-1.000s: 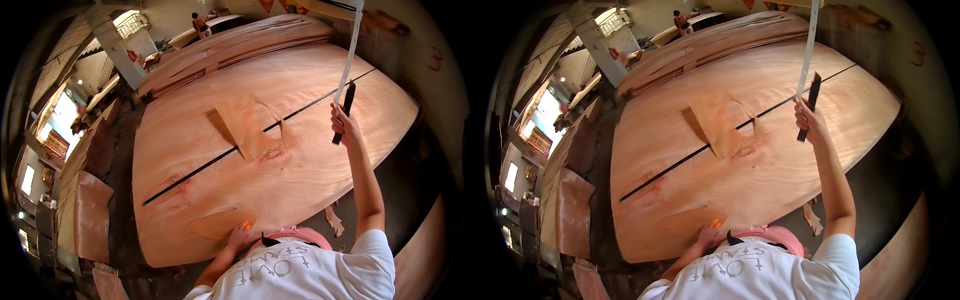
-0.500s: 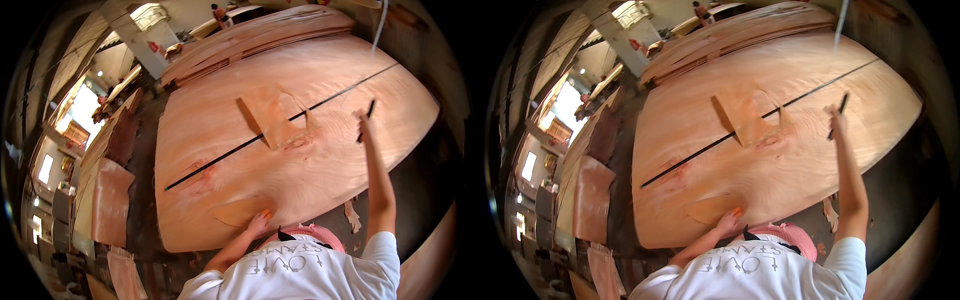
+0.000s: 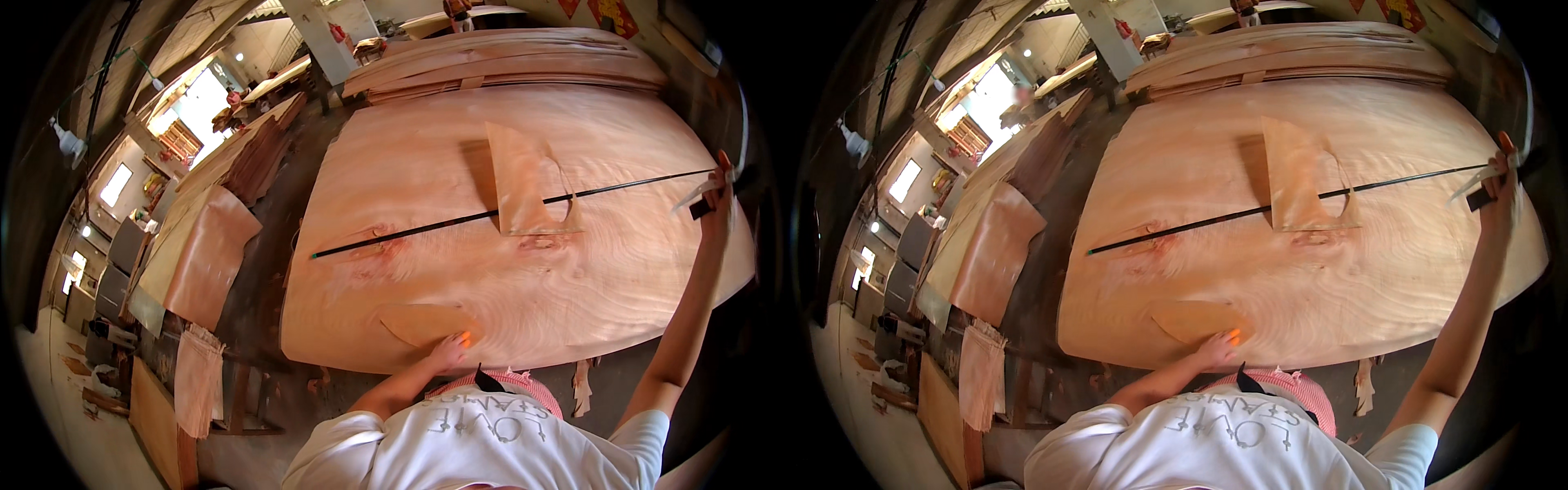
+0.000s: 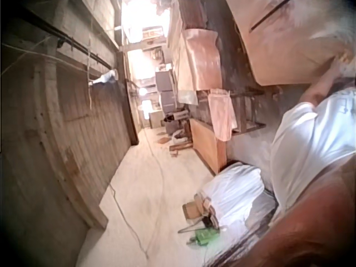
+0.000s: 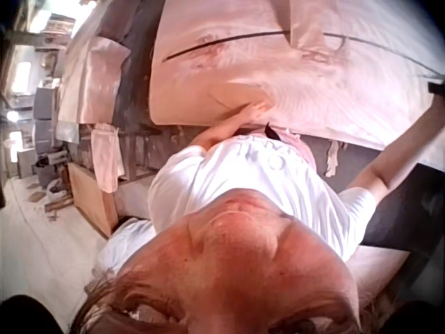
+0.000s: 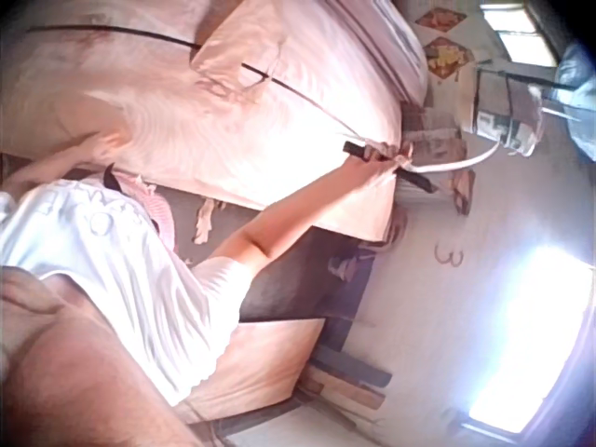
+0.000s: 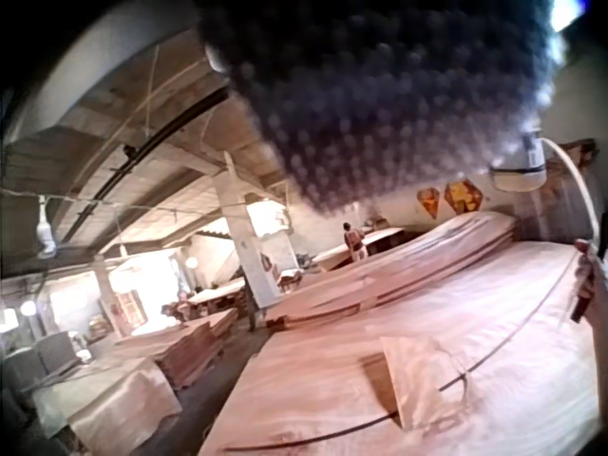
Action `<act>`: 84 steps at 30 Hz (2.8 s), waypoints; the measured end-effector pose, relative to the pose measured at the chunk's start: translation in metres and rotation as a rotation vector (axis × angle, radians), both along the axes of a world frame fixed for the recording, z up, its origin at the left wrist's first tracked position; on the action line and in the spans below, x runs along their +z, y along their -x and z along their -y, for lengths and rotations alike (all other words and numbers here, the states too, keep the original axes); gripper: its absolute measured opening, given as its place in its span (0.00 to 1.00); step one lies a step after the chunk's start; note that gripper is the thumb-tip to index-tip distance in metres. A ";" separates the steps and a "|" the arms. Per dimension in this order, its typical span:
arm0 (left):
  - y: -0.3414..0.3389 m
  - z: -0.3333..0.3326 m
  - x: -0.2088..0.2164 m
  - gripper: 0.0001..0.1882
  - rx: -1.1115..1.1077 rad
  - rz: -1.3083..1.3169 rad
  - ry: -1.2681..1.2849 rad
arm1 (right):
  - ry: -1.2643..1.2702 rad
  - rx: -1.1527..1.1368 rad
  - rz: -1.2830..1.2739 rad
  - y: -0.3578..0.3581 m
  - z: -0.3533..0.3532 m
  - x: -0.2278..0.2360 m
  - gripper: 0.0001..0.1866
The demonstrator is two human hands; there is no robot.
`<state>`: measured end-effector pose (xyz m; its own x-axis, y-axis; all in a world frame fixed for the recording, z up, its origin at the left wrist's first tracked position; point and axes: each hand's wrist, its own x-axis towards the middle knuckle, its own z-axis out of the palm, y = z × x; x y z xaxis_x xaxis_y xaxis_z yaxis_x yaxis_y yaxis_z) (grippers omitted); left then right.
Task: The person repairs defects in large sheets of wood veneer by cutting out damaged sections with a utility knife and fitting in replacement pieces of veneer, using small pieces of tape to secure the patches.
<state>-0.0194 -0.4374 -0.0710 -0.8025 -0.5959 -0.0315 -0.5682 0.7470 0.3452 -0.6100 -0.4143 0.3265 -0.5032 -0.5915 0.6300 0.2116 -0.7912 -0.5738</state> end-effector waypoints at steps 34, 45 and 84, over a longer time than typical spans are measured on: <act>-0.015 0.010 -0.017 0.18 -0.014 0.022 0.132 | -0.495 -0.010 0.052 -0.001 0.003 -0.070 0.21; -0.014 0.005 -0.008 0.16 0.037 -0.118 0.065 | -0.240 0.718 0.098 -0.010 -0.013 -0.040 0.05; 0.005 0.000 -0.004 0.19 0.178 -0.165 -0.010 | -0.693 0.313 0.208 -0.081 -0.034 -0.251 0.08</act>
<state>-0.0240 -0.4376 -0.0753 -0.6797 -0.7285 0.0849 -0.6255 0.6362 0.4516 -0.5287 -0.3806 0.0750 -0.3157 -0.9486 -0.0234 0.5228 -0.1533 -0.8386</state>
